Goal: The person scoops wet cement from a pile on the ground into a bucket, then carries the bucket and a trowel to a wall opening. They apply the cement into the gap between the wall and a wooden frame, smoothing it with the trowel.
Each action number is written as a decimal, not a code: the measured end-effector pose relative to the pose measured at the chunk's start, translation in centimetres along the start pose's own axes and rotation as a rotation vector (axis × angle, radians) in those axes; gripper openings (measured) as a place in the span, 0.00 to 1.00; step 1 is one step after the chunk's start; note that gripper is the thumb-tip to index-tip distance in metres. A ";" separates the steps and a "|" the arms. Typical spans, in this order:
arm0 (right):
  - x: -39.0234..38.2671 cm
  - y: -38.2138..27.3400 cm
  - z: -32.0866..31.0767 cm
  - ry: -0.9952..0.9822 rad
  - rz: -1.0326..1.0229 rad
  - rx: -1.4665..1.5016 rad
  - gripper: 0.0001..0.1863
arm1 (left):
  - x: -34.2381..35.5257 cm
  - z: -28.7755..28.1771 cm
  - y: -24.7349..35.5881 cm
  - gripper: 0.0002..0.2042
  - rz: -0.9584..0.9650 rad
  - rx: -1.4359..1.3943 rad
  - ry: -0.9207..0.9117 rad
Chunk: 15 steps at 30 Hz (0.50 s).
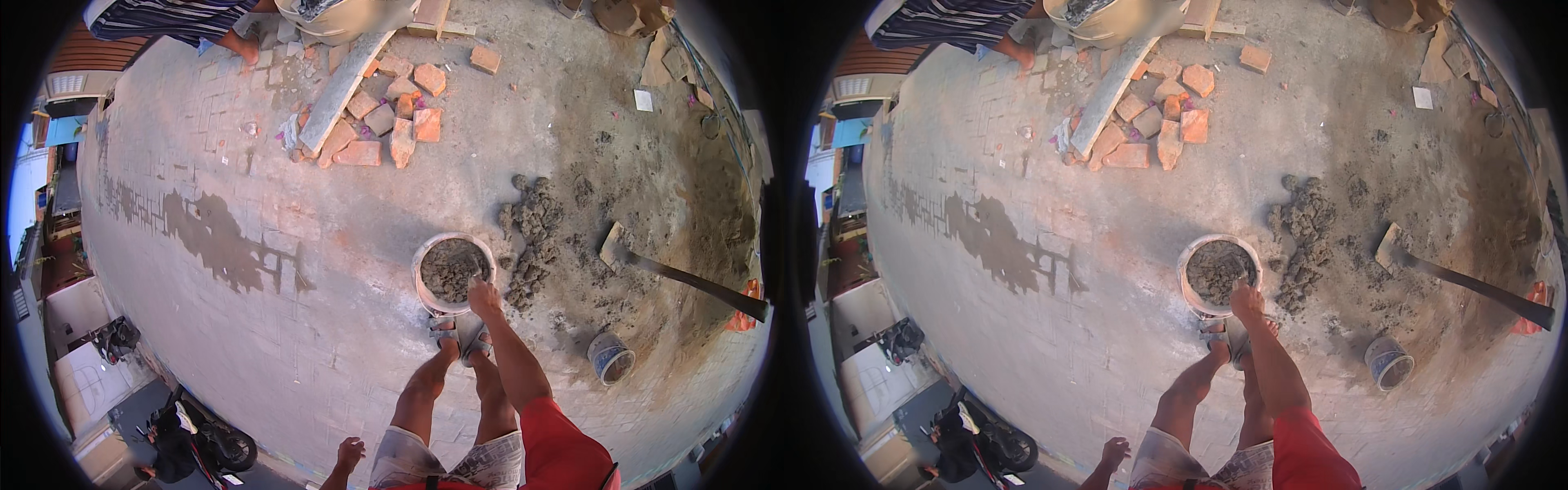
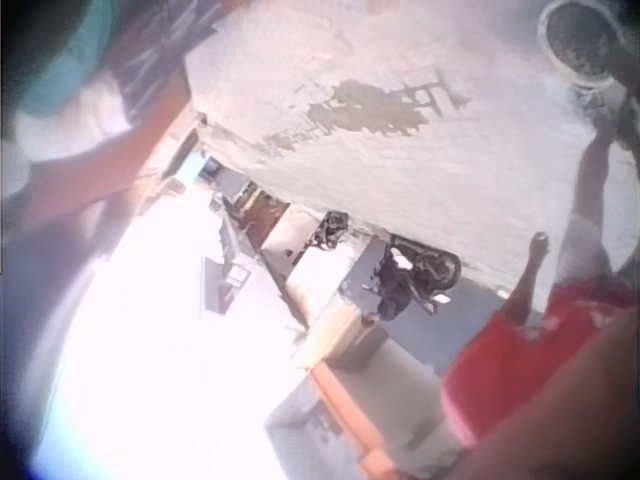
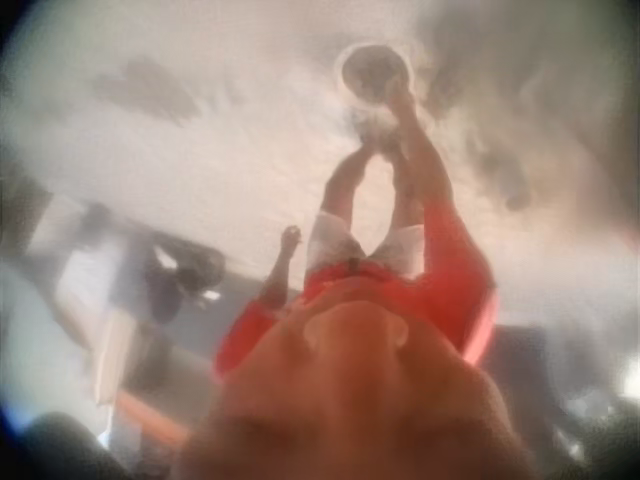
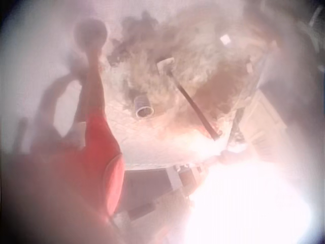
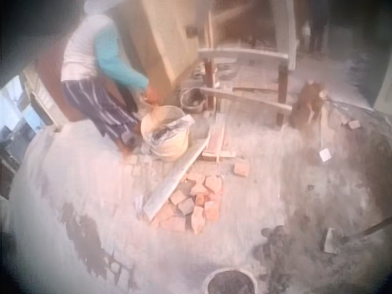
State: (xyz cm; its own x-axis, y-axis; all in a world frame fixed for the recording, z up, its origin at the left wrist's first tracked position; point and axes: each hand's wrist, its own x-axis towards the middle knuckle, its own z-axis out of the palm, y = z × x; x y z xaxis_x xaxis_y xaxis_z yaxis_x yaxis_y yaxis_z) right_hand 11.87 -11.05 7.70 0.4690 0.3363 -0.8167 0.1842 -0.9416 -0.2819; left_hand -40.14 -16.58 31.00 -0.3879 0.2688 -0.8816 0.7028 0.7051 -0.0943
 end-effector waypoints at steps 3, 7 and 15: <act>3.8 -1.8 1.1 -0.082 -0.053 -0.122 0.19 | -0.6 -2.4 2.7 0.17 0.073 0.099 0.055; 2.3 -3.2 -0.6 -0.077 -0.008 -0.205 0.15 | 2.0 -6.6 3.3 0.16 0.134 0.050 0.019; -5.5 -4.1 -13.5 0.106 0.220 -0.088 0.16 | 13.2 -19.2 19.6 0.16 0.466 0.474 -0.067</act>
State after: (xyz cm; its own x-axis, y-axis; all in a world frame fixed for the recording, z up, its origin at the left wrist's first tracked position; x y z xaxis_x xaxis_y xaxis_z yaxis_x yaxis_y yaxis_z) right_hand 20.23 -8.79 20.16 0.5934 0.1284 -0.7946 0.1400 -0.9886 -0.0552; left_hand -42.92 13.43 26.45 0.0470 0.4236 -0.9046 0.9799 0.1564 0.1241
